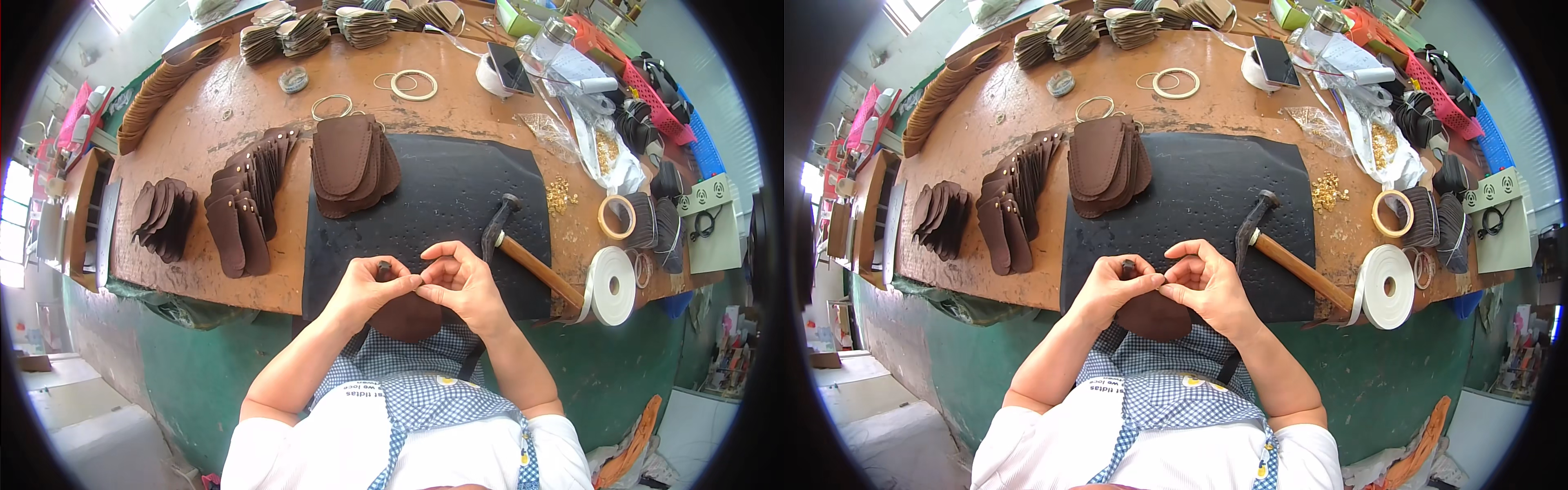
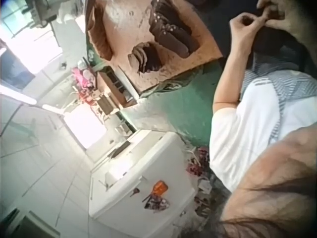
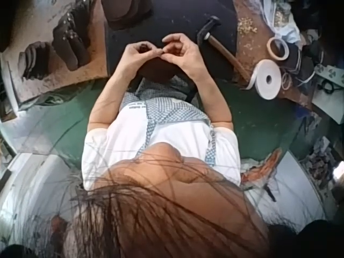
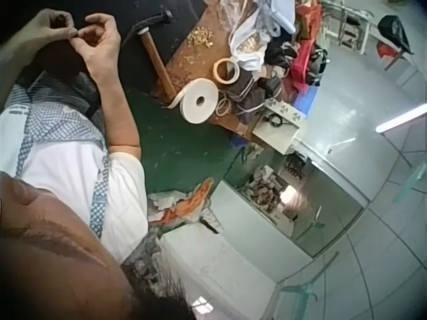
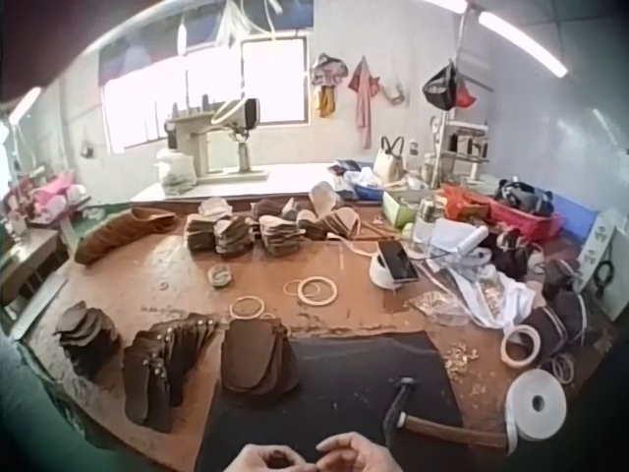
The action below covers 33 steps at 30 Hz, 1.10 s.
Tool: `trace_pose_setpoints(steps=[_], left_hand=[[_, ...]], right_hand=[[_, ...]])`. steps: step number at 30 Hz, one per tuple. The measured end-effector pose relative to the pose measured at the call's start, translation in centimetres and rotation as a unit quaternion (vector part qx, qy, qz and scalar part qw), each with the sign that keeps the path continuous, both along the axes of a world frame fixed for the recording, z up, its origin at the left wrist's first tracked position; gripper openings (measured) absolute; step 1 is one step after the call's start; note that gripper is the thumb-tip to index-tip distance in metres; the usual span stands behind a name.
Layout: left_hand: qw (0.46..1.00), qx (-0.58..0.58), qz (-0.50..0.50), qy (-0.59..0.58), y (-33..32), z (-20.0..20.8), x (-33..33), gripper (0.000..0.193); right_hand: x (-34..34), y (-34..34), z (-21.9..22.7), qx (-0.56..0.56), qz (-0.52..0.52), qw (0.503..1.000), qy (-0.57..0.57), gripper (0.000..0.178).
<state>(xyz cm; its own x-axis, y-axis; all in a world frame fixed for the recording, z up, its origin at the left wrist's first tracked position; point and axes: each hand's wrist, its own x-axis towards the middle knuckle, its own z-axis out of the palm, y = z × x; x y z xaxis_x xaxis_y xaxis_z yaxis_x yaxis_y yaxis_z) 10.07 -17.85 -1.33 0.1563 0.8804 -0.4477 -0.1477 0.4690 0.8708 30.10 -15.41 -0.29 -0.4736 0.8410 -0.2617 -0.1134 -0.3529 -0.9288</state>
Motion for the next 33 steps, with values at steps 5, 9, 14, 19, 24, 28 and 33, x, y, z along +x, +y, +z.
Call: trace_pose_setpoints(steps=[5,9,14,19,24,28,33], left_hand=[[1.000,-0.015,0.006,-0.008,0.0,0.1,-0.1,0.013],[0.999,-0.022,0.015,-0.017,0.0,0.3,-0.1,0.012],[1.000,-0.013,0.024,0.005,-0.1,0.1,0.1,0.012],[1.000,-0.011,0.022,0.012,-0.1,0.1,0.2,0.013],[1.000,0.021,0.023,0.005,-0.3,0.6,0.1,0.014],[0.997,0.048,0.013,0.053,-0.3,0.3,-0.3,0.013],[0.998,0.038,0.008,0.053,-0.2,0.0,-0.5,0.012]], right_hand=[[-0.1,-0.1,-0.4,-0.017,-0.017,1.000,0.017,0.043],[-0.1,0.0,-0.6,-0.012,-0.032,0.999,0.017,0.043],[-0.1,0.0,-0.6,-0.020,-0.033,0.999,0.017,0.043],[-0.2,0.0,-1.0,-0.023,-0.038,0.999,0.005,0.042],[-0.3,0.0,-1.3,-0.046,-0.060,0.996,0.044,0.041],[-0.6,-0.4,-1.3,-0.056,-0.067,0.995,0.056,0.041],[-0.8,-0.8,-0.7,-0.002,-0.067,0.998,0.009,0.041]])
